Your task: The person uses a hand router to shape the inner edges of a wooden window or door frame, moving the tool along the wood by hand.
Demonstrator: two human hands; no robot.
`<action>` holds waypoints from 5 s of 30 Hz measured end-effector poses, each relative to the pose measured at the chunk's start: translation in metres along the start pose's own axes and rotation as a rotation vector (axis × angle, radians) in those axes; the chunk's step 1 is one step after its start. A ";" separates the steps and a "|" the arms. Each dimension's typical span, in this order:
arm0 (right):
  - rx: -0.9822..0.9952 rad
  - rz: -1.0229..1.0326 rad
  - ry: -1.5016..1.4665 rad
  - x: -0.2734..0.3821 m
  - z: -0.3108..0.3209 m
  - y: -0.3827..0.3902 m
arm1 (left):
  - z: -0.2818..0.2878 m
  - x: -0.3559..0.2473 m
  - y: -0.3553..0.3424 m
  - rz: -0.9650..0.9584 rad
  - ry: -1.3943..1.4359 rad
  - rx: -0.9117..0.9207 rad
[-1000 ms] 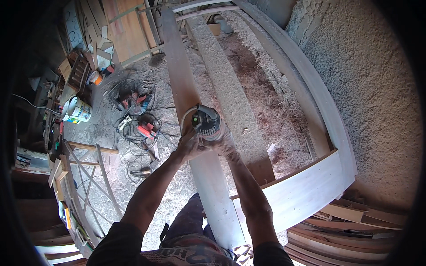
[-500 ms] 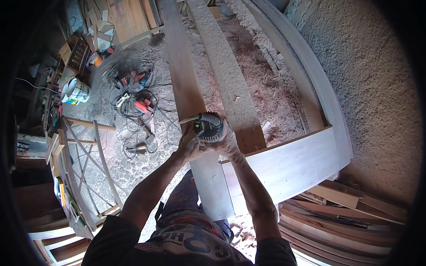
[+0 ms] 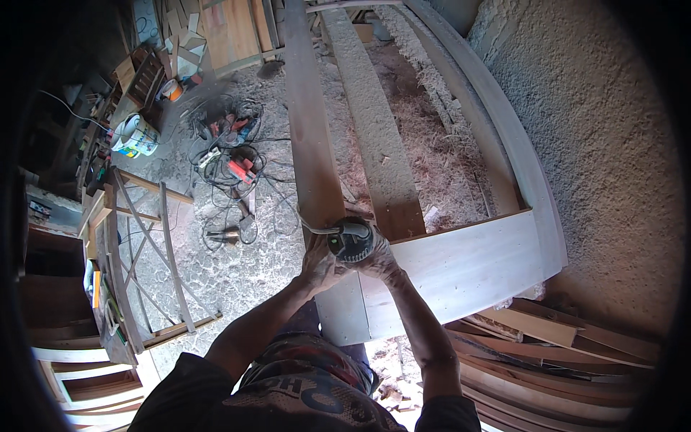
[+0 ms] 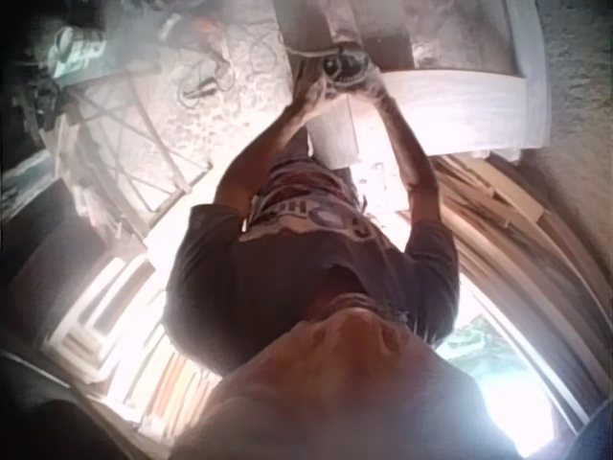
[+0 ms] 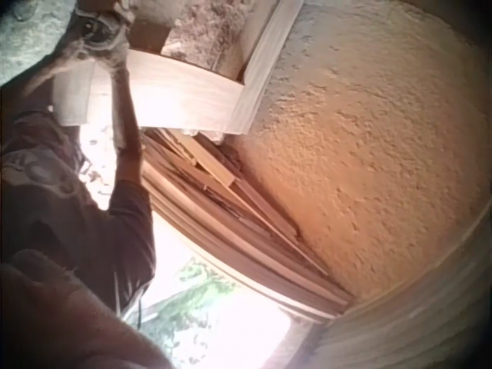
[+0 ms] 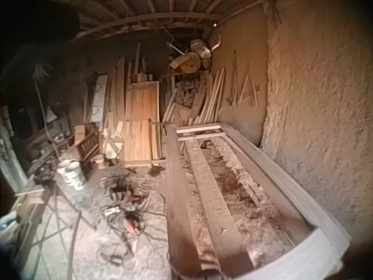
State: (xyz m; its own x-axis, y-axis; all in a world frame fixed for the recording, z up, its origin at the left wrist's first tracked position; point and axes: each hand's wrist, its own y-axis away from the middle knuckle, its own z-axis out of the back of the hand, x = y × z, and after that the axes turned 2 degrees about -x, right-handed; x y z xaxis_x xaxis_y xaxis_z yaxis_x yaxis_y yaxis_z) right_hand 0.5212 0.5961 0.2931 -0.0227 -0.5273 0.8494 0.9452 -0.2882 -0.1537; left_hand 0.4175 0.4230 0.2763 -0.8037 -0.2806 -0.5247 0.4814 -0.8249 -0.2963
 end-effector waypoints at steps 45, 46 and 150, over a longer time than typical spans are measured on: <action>-0.219 -0.149 -0.345 -0.035 -0.018 -0.116 | 0.007 0.100 -0.107 -0.117 -0.007 0.042; -0.227 -0.124 -0.371 -0.036 -0.018 -0.123 | 0.011 0.099 -0.113 -0.109 -0.031 0.040; -0.359 -0.326 -0.129 -0.134 0.081 -0.886 | 0.186 0.496 -0.798 0.112 1.044 -0.128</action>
State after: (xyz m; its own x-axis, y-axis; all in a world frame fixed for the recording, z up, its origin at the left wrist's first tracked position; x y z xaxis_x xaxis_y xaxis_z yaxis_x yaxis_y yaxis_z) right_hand -0.2864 0.9867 0.3567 -0.2362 -0.2674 0.9342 0.7233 -0.6904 -0.0147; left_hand -0.4302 0.8512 0.4009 -0.0826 0.2591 -0.9623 0.6165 -0.7454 -0.2537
